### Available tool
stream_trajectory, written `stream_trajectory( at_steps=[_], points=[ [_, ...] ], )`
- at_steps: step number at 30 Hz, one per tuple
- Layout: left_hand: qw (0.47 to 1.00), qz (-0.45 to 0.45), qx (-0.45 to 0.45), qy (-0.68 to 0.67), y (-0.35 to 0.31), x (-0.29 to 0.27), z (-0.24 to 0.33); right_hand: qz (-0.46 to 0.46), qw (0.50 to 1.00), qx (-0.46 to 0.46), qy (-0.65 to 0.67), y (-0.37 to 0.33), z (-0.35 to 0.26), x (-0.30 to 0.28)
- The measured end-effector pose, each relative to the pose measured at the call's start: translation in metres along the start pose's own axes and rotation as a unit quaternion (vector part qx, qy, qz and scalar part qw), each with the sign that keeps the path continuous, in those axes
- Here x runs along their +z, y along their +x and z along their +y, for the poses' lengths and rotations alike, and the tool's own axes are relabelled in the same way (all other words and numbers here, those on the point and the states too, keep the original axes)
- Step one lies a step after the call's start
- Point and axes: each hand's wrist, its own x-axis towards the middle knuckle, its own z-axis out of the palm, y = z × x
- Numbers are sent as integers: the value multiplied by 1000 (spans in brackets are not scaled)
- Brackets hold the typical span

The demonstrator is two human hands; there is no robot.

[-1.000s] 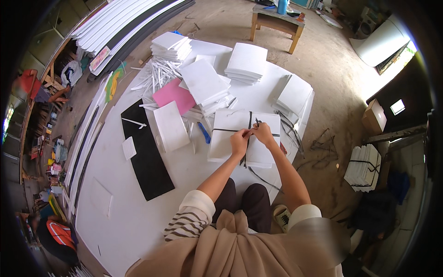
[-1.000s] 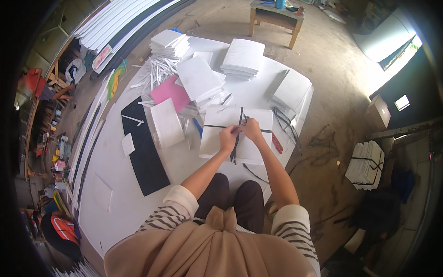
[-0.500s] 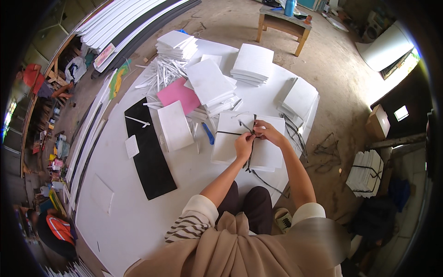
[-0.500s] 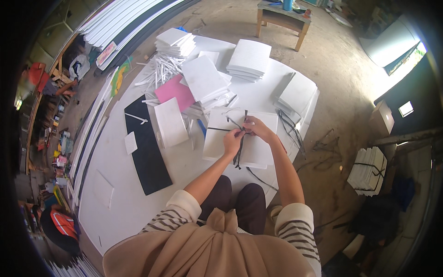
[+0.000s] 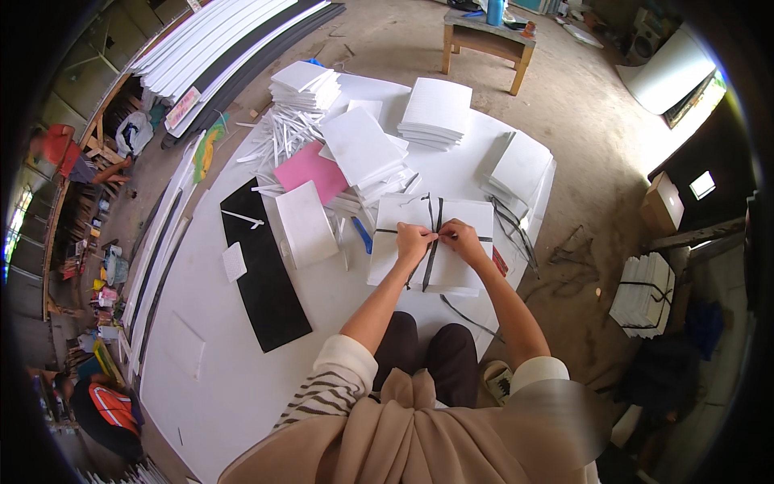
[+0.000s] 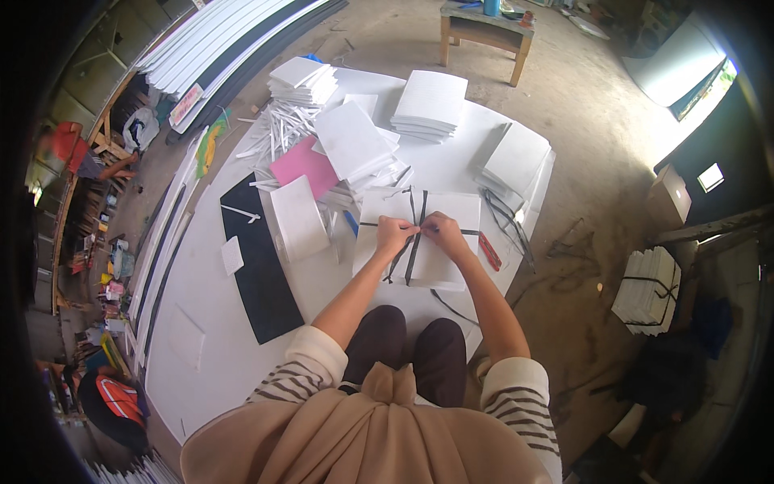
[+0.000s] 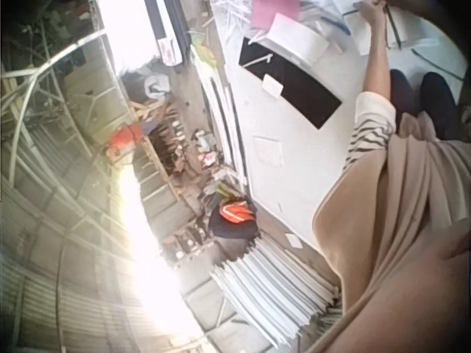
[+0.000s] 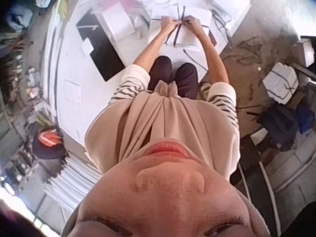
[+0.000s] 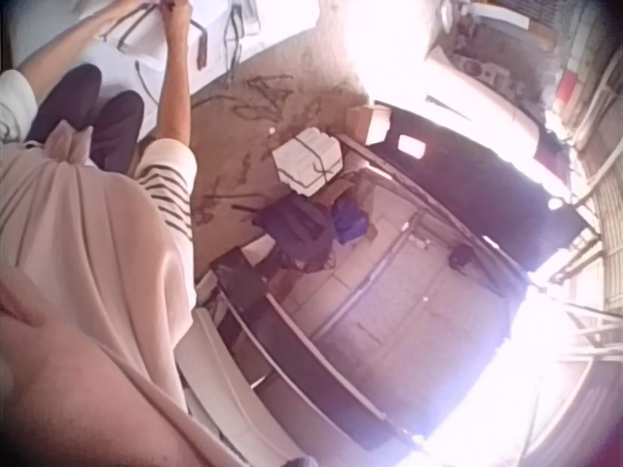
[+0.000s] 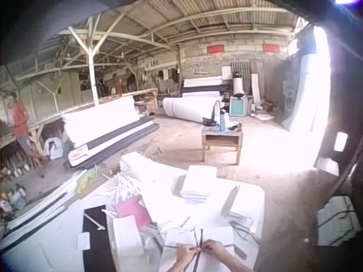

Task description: The person stacks white paper sheets on a table, aligns them, and secures the bundle with black straps. They tie the straps into a knot and trim the excess with scissors. The person then moves the finished bundle aside and begins stacking a new set of papers.

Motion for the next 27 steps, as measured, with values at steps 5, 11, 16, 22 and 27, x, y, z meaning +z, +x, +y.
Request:
stream_trajectory(
  at_steps=[5,11,16,22,27],
  points=[
    [961,-246,-102,-72,28,-17,3,53,997,-21,-50,-14,-10,8],
    [962,-254,-62,-72,33,-21,14,80,996,-37,-13,-14,4,9],
    [988,-59,31,-140,-6,-13,23,112,994,11,-5,-13,8,12],
    [985,61,155,-53,-24,-5,21,108,994,-1,-19,-10,3,11],
    [985,0,110,-135,-18,0,11,140,989,-18,-41,-9,0,11]
  ],
)
